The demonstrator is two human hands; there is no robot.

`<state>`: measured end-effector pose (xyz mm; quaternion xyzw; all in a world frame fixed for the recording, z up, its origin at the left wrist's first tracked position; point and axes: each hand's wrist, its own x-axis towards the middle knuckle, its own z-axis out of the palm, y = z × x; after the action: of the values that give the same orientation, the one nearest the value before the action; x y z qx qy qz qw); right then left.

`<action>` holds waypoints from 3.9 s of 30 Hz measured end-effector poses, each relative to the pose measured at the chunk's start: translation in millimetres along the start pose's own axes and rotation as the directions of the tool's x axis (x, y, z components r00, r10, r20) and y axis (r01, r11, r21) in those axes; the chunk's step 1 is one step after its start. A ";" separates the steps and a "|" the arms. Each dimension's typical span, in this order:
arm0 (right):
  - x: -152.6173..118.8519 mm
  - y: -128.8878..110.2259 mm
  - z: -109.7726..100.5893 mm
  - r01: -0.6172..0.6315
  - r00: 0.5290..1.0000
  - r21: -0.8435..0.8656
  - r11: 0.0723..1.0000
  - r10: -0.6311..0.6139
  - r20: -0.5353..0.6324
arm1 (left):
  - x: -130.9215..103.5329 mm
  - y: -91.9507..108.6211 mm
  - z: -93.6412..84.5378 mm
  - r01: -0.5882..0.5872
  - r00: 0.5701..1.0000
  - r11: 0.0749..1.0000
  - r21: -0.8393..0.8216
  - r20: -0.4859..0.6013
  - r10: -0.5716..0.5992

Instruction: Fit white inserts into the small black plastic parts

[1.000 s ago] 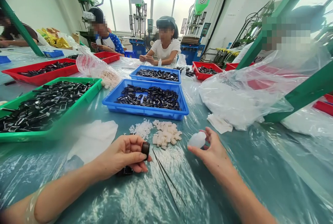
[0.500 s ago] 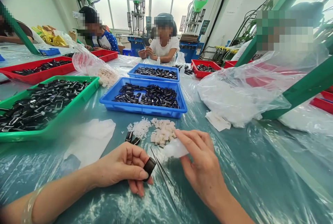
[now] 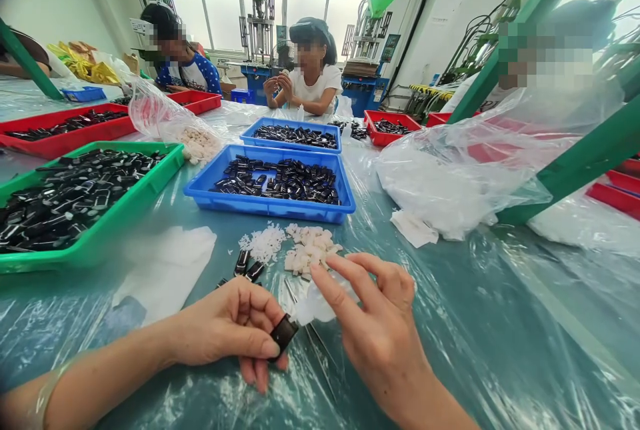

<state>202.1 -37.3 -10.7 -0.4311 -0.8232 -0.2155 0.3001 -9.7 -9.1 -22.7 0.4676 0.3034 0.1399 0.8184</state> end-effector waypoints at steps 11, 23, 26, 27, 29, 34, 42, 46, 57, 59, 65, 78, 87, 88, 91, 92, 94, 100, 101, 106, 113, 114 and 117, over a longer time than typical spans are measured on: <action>0.2 -3.3 0.2 0.027 1.000 0.041 0.999 -0.027 -0.006 | 0.6 0.6 1.6 0.005 1.000 1.000 0.015 0.026 -0.006; 1.0 -0.1 -0.3 0.045 0.998 0.064 0.997 -0.042 -0.044 | -0.6 -0.4 1.1 -0.005 0.999 1.000 0.003 0.033 0.005; 1.8 -0.1 -0.9 0.051 0.997 0.074 0.996 -0.047 -0.053 | -0.8 0.1 1.2 -0.019 0.999 1.000 0.005 0.035 0.019; 1.8 -0.1 -1.0 0.052 0.997 0.076 0.996 -0.048 -0.056 | -0.8 0.3 1.2 -0.025 0.999 1.000 0.007 0.033 0.025; 1.7 -0.2 -0.8 0.054 0.997 0.082 0.995 -0.049 -0.056 | -1.1 0.8 1.4 -0.034 0.999 0.999 0.010 0.028 0.034; 0.2 0.0 0.9 0.062 0.996 0.082 0.995 -0.057 -0.069 | -2.5 2.7 3.5 -0.026 1.000 1.000 0.014 -0.004 0.026; 1.1 3.1 -1.9 0.082 0.995 0.070 0.994 -0.077 -0.064 | -3.5 4.4 5.1 -0.024 1.000 0.999 0.025 -0.019 0.024; 2.3 4.0 -2.5 0.091 0.994 0.080 0.993 -0.085 -0.071 | -3.1 4.1 4.7 -0.020 1.000 1.000 0.024 -0.014 0.020; -2.1 2.8 -1.8 0.091 0.994 0.112 0.990 -0.083 -0.078 | -3.0 3.1 4.2 -0.003 1.000 0.999 0.038 -0.013 0.004; -3.2 2.6 -1.8 0.085 0.994 0.111 0.990 -0.077 -0.076 | -2.4 2.4 4.1 0.002 1.000 0.999 0.040 -0.014 -0.001; -5.6 1.7 -1.6 0.091 0.992 0.080 0.993 -0.083 -0.099 | -0.8 0.4 4.1 -0.001 1.000 0.999 0.035 -0.002 0.001; -4.2 1.7 -1.2 0.109 0.991 0.008 0.994 -0.108 -0.084 | 0.5 -1.8 4.6 0.022 1.000 0.999 0.026 0.008 -0.022; -5.9 -0.1 1.2 0.104 0.990 0.014 0.995 -0.102 -0.099 | 0.1 -1.9 4.5 0.027 1.000 0.999 0.034 0.013 -0.027; -6.0 -0.3 1.1 0.101 0.990 0.014 0.995 -0.099 -0.102 | 0.3 -2.0 4.6 0.024 1.000 0.999 0.035 0.012 -0.025; -5.4 -0.9 0.1 0.093 0.990 0.001 0.996 -0.092 -0.108 | 1.2 -2.4 4.7 0.017 1.000 0.999 0.036 0.015 -0.017; -4.9 -1.1 -0.2 0.091 0.990 -0.002 0.996 -0.091 -0.109 | 1.4 -2.6 4.7 0.016 1.000 0.999 0.034 0.015 -0.017; -3.9 -1.8 -0.9 0.091 0.990 0.001 0.996 -0.091 -0.108 | 1.6 -3.0 4.7 0.016 1.000 0.999 0.032 0.018 -0.016; -1.6 -3.4 -0.6 0.050 0.994 0.039 0.998 -0.046 -0.097 | 0.6 -3.3 4.4 0.016 1.000 1.000 0.019 0.021 -0.017; -1.3 -3.3 -0.3 0.046 0.994 0.040 0.998 -0.042 -0.097 | 0.6 -3.2 4.3 0.018 1.000 1.000 0.015 0.021 -0.018; -0.5 -1.5 0.8 0.039 0.996 0.053 0.998 -0.035 -0.084 | 0.9 -2.8 3.7 0.022 1.000 1.000 0.000 0.022 -0.022; -1.8 1.2 0.4 0.047 0.996 0.103 0.994 -0.038 -0.083 | -0.3 -1.8 3.6 0.011 0.999 1.000 -0.015 0.033 -0.011; -1.8 1.5 0.6 0.045 0.996 0.107 0.993 -0.037 -0.084 | -0.4 -1.8 3.5 0.012 0.999 1.000 -0.019 0.031 -0.011; -1.3 2.2 0.9 0.044 0.995 0.118 0.992 -0.033 -0.094 | -0.8 -2.2 3.0 0.009 1.000 1.000 -0.029 0.026 -0.008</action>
<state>204.3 -36.3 -12.1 -0.3859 -0.8281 -0.1911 0.3589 -8.6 -12.7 -23.2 0.4562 0.2925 0.1347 0.8296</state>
